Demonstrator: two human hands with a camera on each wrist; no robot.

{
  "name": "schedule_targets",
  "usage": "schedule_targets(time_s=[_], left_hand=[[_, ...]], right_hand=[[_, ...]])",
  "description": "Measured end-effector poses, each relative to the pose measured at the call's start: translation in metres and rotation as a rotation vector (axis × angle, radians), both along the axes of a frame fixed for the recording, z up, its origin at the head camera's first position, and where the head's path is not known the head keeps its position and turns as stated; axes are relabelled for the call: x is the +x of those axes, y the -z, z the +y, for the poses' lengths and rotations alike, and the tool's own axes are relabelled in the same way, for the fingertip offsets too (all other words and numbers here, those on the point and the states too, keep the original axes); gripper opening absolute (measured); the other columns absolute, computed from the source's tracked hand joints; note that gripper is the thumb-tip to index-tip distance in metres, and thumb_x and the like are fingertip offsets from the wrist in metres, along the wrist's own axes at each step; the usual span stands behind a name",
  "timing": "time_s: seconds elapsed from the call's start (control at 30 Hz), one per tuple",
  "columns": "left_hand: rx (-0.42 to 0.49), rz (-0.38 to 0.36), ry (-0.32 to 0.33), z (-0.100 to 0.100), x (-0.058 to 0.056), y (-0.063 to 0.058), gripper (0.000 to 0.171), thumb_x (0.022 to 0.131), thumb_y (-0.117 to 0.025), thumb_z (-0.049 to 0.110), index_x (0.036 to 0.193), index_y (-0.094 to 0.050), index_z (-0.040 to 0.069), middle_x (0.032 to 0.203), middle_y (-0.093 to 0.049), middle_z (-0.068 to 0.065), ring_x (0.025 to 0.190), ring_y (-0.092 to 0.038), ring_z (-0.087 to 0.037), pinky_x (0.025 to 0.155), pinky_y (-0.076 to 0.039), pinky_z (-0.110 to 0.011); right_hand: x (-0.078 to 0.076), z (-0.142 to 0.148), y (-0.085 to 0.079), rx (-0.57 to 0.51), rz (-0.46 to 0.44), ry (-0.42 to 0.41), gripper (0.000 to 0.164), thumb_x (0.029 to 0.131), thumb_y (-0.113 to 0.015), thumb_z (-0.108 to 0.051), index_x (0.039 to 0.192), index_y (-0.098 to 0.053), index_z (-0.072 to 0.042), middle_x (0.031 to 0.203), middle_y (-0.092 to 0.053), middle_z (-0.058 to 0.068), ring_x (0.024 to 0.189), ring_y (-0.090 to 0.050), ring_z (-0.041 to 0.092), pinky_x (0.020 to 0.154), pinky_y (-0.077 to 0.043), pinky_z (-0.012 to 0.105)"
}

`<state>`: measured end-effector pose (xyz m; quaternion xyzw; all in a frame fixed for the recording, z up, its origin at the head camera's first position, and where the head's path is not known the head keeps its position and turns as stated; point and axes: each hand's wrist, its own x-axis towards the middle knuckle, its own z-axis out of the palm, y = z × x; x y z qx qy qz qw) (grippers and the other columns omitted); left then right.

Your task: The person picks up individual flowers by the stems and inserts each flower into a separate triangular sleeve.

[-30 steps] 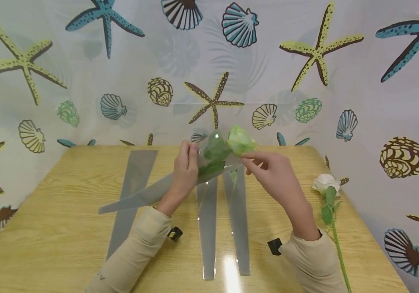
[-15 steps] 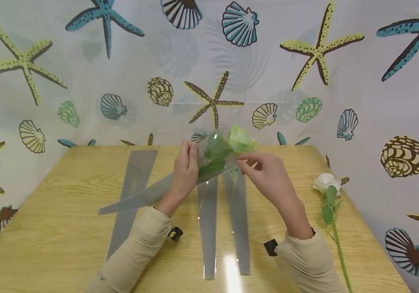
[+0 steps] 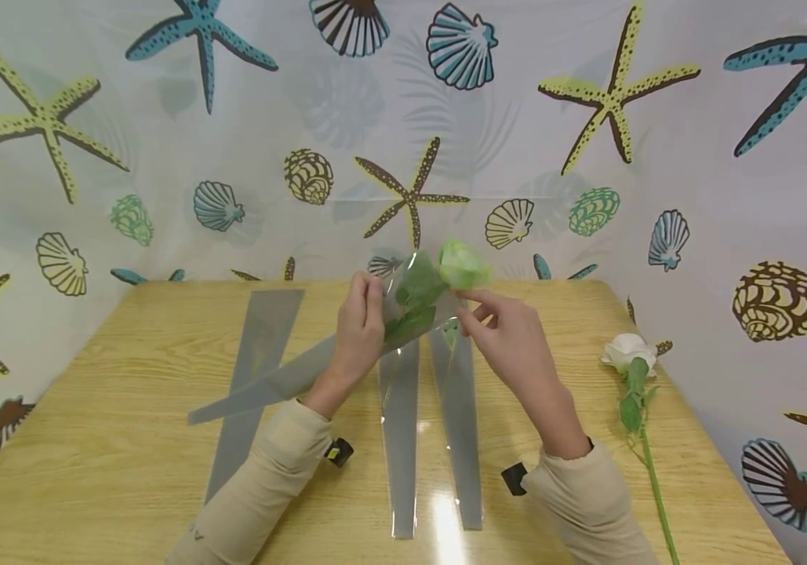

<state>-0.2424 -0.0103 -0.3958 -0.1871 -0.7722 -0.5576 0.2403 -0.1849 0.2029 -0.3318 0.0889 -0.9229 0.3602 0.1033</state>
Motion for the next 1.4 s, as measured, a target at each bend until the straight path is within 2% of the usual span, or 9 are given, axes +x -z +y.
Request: schedule_targets(time_s=[0.33, 0.53, 0.67, 0.87, 1.0, 1.13, 1.2, 1.3, 1.4], left_hand=[[-0.008, -0.023, 0.036, 0.003, 0.001, 0.002, 0.029, 0.117, -0.033, 0.024, 0.096, -0.042, 0.005, 0.074, -0.036, -0.001, 0.061, -0.03, -0.014, 0.062, -0.029, -0.026], [-0.02, -0.028, 0.03, 0.004, 0.001, 0.005, 0.029, 0.117, -0.033, 0.024, 0.097, -0.043, 0.005, 0.074, -0.037, -0.001, 0.06, -0.03, -0.013, 0.061, -0.029, -0.025], [-0.024, -0.033, 0.022, 0.003, 0.0, 0.006, 0.031, 0.118, -0.032, 0.027, 0.097, -0.043, 0.006, 0.074, -0.038, -0.001, 0.059, -0.03, -0.014, 0.06, -0.029, -0.026], [-0.044, -0.082, -0.025, 0.002, -0.002, 0.005, 0.031, 0.117, -0.035, 0.029, 0.1, -0.047, 0.006, 0.073, -0.036, 0.0, 0.064, -0.035, -0.016, 0.062, -0.031, -0.028], [-0.049, -0.106, -0.033, 0.002, -0.002, 0.004, 0.031, 0.117, -0.036, 0.029, 0.101, -0.048, 0.006, 0.074, -0.037, 0.0, 0.065, -0.039, -0.017, 0.063, -0.033, -0.029], [-0.037, -0.12, -0.016, 0.001, -0.001, 0.003, 0.031, 0.117, -0.035, 0.03, 0.102, -0.048, 0.006, 0.074, -0.039, -0.001, 0.063, -0.039, -0.017, 0.062, -0.033, -0.028], [-0.031, -0.122, -0.006, 0.0, -0.001, 0.003, 0.031, 0.117, -0.034, 0.03, 0.102, -0.048, 0.006, 0.073, -0.039, -0.001, 0.062, -0.038, -0.017, 0.061, -0.032, -0.028], [-0.033, -0.124, 0.0, 0.0, 0.0, 0.003, 0.031, 0.117, -0.035, 0.029, 0.102, -0.049, 0.006, 0.073, -0.039, -0.001, 0.062, -0.037, -0.016, 0.061, -0.032, -0.027], [-0.041, -0.124, -0.011, 0.0, -0.001, 0.003, 0.031, 0.117, -0.036, 0.029, 0.103, -0.05, 0.006, 0.074, -0.04, -0.001, 0.063, -0.038, -0.016, 0.062, -0.032, -0.027]], right_hand=[[-0.006, -0.003, 0.008, -0.081, 0.007, 0.016, 0.024, 0.101, -0.072, -0.034, 0.111, -0.079, -0.012, 0.079, -0.074, 0.008, 0.057, -0.053, 0.014, 0.051, -0.04, 0.03], [-0.007, -0.008, 0.016, -0.054, 0.085, 0.074, 0.02, 0.1, -0.075, -0.03, 0.107, -0.082, -0.013, 0.079, -0.073, 0.01, 0.054, -0.051, 0.015, 0.048, -0.038, 0.028], [-0.007, -0.013, 0.019, -0.027, 0.171, 0.085, 0.017, 0.099, -0.076, -0.026, 0.104, -0.083, -0.011, 0.078, -0.072, 0.008, 0.057, -0.051, 0.017, 0.051, -0.038, 0.027], [-0.005, -0.02, 0.022, -0.024, 0.369, 0.077, 0.009, 0.093, -0.083, -0.015, 0.095, -0.083, -0.006, 0.084, -0.06, 0.01, 0.074, -0.046, 0.023, 0.069, -0.034, 0.03], [-0.004, -0.023, 0.021, -0.06, 0.433, 0.078, 0.011, 0.089, -0.086, -0.011, 0.093, -0.082, -0.001, 0.11, -0.056, 0.019, 0.099, -0.043, 0.035, 0.087, -0.034, 0.041], [-0.002, -0.023, 0.018, -0.115, 0.37, 0.076, 0.012, 0.092, -0.083, -0.015, 0.095, -0.083, -0.003, 0.152, -0.047, 0.021, 0.138, -0.037, 0.044, 0.108, -0.04, 0.057], [0.0, -0.021, 0.015, -0.141, 0.304, 0.067, 0.014, 0.094, -0.082, -0.017, 0.098, -0.082, -0.004, 0.163, -0.041, 0.021, 0.152, -0.031, 0.047, 0.115, -0.039, 0.064], [0.001, -0.018, 0.012, -0.153, 0.215, 0.059, 0.018, 0.095, -0.08, -0.02, 0.102, -0.082, -0.003, 0.166, -0.041, 0.021, 0.156, -0.035, 0.047, 0.119, -0.037, 0.068], [0.001, -0.017, 0.01, -0.156, 0.175, 0.054, 0.021, 0.096, -0.08, -0.021, 0.105, -0.082, -0.002, 0.164, -0.044, 0.021, 0.151, -0.044, 0.047, 0.119, -0.039, 0.066]])
